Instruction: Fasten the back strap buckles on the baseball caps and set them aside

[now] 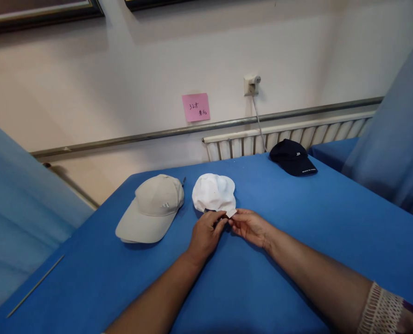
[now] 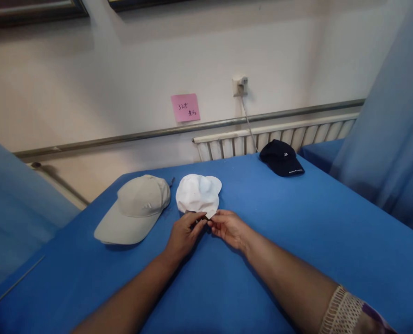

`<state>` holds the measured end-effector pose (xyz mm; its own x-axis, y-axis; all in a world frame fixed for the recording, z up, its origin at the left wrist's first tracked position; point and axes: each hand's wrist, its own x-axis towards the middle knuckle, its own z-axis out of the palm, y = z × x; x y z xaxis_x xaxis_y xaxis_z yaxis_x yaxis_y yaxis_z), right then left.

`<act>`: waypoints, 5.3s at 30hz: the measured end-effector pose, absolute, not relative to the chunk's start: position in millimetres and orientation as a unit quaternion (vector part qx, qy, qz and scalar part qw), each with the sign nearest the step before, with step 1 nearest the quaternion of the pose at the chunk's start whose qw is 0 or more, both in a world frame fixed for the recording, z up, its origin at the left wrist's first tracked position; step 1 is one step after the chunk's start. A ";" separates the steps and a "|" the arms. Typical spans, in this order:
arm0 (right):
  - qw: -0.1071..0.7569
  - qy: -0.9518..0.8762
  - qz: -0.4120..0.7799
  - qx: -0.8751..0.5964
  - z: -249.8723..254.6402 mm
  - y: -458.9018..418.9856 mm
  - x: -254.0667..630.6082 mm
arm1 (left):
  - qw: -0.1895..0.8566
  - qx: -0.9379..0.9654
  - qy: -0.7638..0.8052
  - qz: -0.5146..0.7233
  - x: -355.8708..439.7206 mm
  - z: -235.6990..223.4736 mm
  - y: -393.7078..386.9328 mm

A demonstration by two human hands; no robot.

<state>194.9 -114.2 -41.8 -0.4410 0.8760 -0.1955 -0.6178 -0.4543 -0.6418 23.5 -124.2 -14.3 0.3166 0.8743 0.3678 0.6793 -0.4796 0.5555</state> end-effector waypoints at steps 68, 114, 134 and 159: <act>0.463 -0.312 0.774 -0.299 -42.6 -117.1 189.4 | 0.474 0.484 0.544 0.495 47.3 -25.0 -119.2; 0.455 -0.270 0.770 -0.356 -34.0 -116.2 188.3 | 0.456 0.516 0.550 0.473 47.4 -30.1 -117.2; 0.471 -0.279 0.761 -0.348 -39.6 -117.1 187.9 | 0.470 0.492 0.546 0.488 49.5 -27.2 -117.6; 0.568 -0.284 0.567 -0.525 -42.1 -98.9 203.2 | 0.240 0.641 0.552 0.477 24.7 -26.7 -109.4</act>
